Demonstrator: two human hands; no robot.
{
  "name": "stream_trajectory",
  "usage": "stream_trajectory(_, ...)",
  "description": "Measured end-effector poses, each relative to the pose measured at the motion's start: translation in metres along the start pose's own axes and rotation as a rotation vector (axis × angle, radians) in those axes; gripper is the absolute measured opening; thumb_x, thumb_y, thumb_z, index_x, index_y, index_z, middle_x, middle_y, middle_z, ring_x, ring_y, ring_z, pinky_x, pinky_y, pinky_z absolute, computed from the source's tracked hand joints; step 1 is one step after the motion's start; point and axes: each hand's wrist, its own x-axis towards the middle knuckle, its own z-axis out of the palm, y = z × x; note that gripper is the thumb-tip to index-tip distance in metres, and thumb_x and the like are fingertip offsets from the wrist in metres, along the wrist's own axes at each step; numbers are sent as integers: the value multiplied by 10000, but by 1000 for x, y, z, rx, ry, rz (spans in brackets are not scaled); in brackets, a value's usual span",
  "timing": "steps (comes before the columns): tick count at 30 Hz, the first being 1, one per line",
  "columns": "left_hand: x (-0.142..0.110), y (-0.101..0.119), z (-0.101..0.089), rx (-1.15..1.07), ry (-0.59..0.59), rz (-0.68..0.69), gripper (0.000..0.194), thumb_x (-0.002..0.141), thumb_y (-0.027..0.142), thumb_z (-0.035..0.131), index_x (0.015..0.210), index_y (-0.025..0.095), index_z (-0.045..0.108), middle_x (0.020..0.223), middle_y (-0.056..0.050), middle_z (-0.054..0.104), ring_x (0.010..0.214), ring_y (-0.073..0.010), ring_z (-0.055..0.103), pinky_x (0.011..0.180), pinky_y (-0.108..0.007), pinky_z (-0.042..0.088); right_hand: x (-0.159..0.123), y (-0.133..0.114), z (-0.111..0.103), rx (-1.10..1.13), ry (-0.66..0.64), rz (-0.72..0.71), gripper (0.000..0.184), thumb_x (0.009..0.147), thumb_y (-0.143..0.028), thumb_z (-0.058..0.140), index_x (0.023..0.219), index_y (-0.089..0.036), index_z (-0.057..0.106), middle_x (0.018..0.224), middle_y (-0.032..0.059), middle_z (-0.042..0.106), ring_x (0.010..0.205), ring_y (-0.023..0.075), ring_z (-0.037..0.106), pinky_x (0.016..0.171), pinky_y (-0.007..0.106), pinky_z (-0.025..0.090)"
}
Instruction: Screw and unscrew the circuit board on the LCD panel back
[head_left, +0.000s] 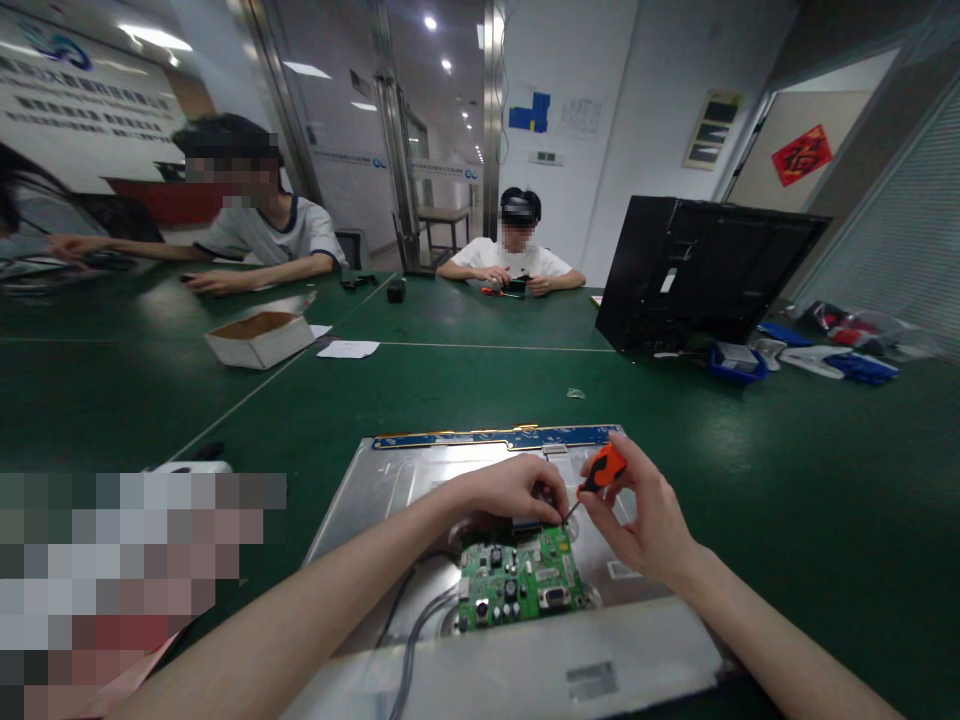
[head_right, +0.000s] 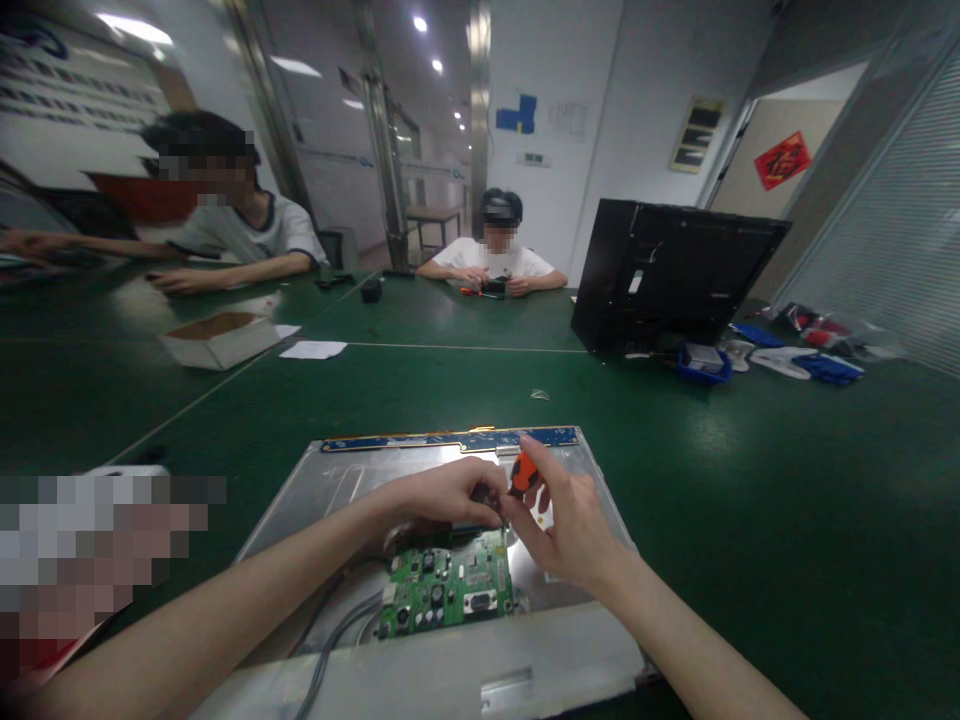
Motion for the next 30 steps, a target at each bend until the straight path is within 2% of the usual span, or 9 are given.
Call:
stream_trajectory(3,0,0,1,-7,0,-4,100,738,63,694,781,153,691,715,22,630,684,-125,565,661,-215,424,2,-2,-1,24,-29,-1,672,889,-125,453,1485,-238,165,836,34,663,561,140,619,500,275,543)
stream_trajectory(10,-1,1,0,-3,13,-4,98,733,72,710,780,156,692,712,27,623,673,-118,552,649,-208,411,0,2,0,-73,82,-20,588,902,-235,558,1420,-262,280,675,-46,577,449,109,539,423,231,484)
stream_trajectory(13,-1,1,0,-10,11,4,92,739,68,701,780,149,687,716,25,620,684,-121,558,652,-207,415,4,0,-2,-68,43,-25,574,919,-237,526,1430,-262,265,715,-27,609,466,113,554,431,237,492)
stream_trajectory(18,-1,2,1,-14,3,12,105,739,49,685,789,142,681,697,25,616,659,-118,555,648,-211,420,6,-3,-4,11,-23,-23,601,914,-139,454,1459,-261,234,849,21,668,544,120,614,481,242,526)
stream_trajectory(25,-1,2,0,-1,13,17,100,734,46,683,750,144,675,677,37,592,650,-109,531,641,-205,402,1,1,0,-39,74,-33,581,906,-245,568,1419,-274,298,700,-41,613,462,104,556,432,221,505)
stream_trajectory(30,0,1,1,-2,8,19,117,737,28,666,755,144,674,674,39,593,658,-112,539,647,-205,406,3,-1,-2,6,-3,-25,596,913,-216,527,1442,-255,255,778,0,651,512,119,591,458,239,525)
